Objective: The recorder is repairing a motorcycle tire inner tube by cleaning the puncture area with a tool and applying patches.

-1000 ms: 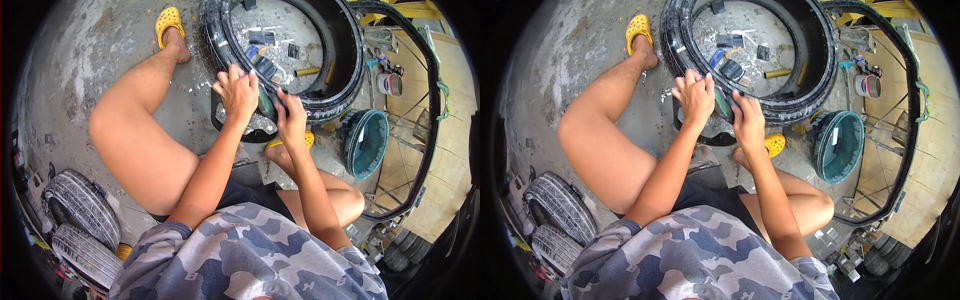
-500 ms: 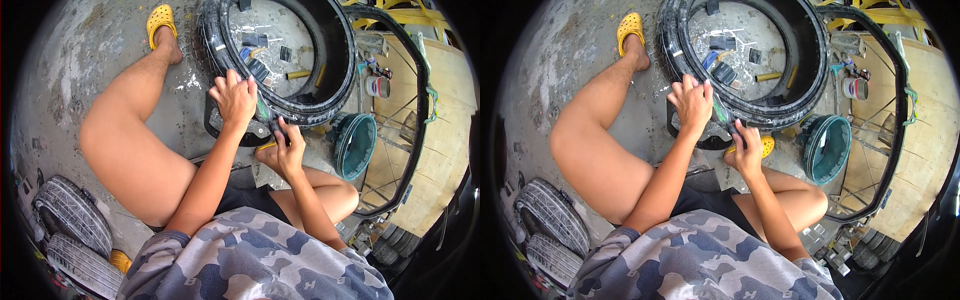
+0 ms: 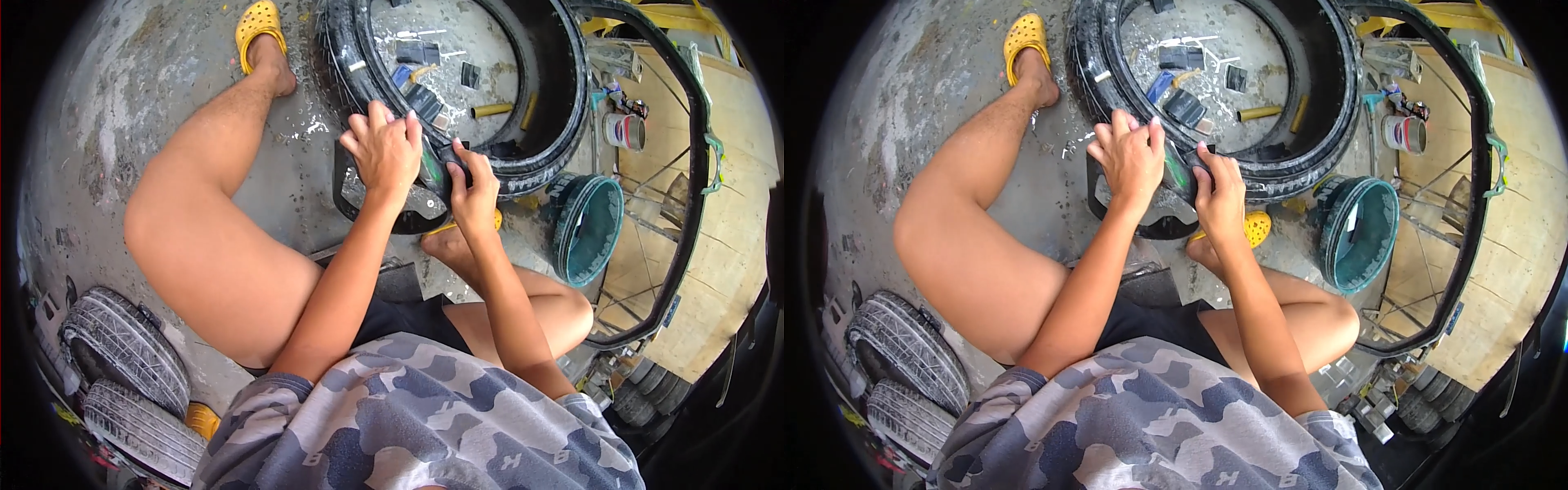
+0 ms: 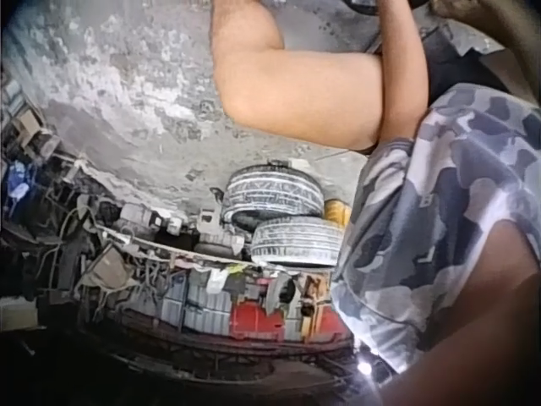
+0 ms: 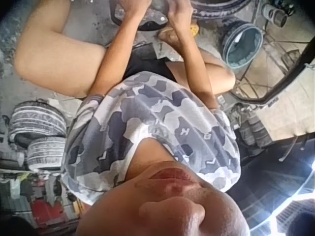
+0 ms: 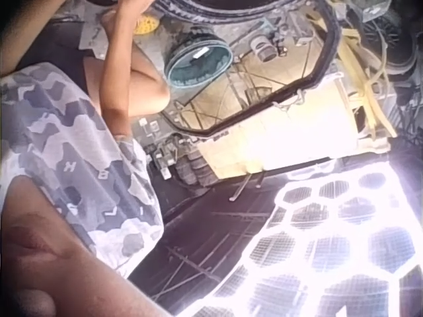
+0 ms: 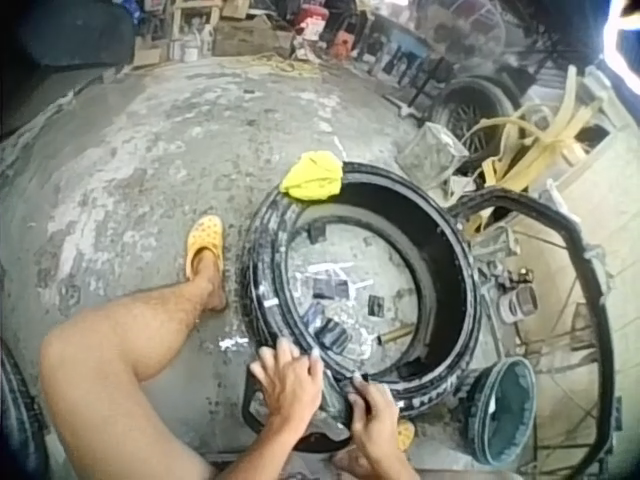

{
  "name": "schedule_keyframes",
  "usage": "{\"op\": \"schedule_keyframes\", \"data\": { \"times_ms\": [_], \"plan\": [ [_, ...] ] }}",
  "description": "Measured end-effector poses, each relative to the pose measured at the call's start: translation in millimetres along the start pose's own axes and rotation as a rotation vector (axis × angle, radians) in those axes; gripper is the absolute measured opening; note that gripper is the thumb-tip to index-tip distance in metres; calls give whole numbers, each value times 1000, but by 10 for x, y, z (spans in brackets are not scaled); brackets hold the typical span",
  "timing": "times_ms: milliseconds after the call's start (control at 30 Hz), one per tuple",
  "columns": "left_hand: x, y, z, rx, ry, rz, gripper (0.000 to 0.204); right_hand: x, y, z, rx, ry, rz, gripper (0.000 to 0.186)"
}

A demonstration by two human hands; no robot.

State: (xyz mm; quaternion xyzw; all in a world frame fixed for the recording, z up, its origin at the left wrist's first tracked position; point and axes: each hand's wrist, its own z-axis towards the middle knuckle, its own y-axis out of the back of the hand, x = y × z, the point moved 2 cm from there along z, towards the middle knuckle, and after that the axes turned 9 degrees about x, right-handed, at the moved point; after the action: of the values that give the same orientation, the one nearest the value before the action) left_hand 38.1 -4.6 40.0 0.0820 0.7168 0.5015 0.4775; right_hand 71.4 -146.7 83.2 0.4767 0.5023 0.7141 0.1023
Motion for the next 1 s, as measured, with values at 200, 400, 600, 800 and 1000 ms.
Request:
{"op": "schedule_keyframes", "data": {
  "times_ms": [200, 400, 600, 800, 1000],
  "plan": [
    [-10, -70, -4, 59, 14, -44, 33, -84, 48, -489, -36, 7, 66, 36],
    [65, -108, -10, 19, 41, 9, 35, 47, 27, -432, -15, 18, 30, 32],
    [10, 11, -5, 10, 9, 13, 35, 58, -24, -117, 7, 6, -52, 36],
    [36, -70, -7, 5, 1, -6, 35, 69, -15, -590, -47, -25, -37, 32],
    [43, -13, -35, 13, -7, -4, 33, 98, 221, -121, 29, -253, 214, 32]
  ]
}}
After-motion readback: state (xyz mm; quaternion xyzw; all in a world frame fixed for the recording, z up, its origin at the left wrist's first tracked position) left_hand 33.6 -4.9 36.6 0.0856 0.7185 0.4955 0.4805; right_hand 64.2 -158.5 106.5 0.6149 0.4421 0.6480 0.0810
